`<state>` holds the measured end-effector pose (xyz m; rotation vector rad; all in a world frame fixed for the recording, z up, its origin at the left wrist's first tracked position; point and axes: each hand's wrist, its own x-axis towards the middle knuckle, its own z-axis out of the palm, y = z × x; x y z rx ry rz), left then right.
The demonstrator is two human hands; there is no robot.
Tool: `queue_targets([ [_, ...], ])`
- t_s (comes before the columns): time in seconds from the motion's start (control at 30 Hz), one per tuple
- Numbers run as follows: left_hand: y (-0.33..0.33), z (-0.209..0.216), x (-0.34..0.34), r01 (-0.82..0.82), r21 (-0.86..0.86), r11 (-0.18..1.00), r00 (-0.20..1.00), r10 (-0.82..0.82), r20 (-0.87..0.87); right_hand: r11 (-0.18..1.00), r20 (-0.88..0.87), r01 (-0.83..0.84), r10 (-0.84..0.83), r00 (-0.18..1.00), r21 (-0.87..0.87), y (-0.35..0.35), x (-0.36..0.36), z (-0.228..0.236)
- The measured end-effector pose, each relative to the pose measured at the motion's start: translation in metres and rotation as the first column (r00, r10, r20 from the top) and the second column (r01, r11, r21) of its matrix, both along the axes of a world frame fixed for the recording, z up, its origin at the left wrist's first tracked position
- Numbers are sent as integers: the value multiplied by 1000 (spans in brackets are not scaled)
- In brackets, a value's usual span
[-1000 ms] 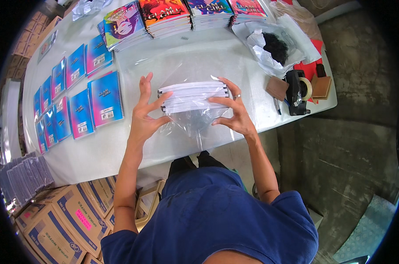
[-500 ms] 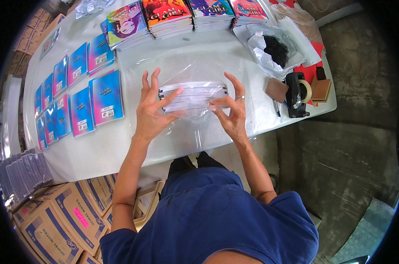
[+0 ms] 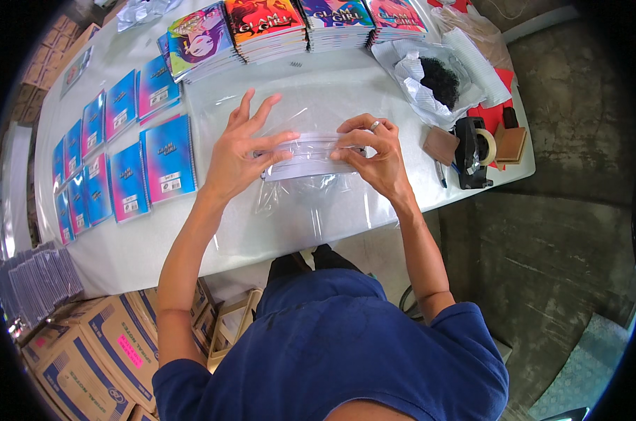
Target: The person places notebooks into a plastic bag, seals the bag with tape from a dispenser, and arranges stacks of notebooks on a table.
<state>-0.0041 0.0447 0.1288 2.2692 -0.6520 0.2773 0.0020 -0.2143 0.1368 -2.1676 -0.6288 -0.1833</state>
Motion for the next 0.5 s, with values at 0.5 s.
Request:
queue_targets([
  [0.5,10,-4,44,179,-469,865,510,-489,-708,891,-649,35,303,698,453,3,27,6],
])
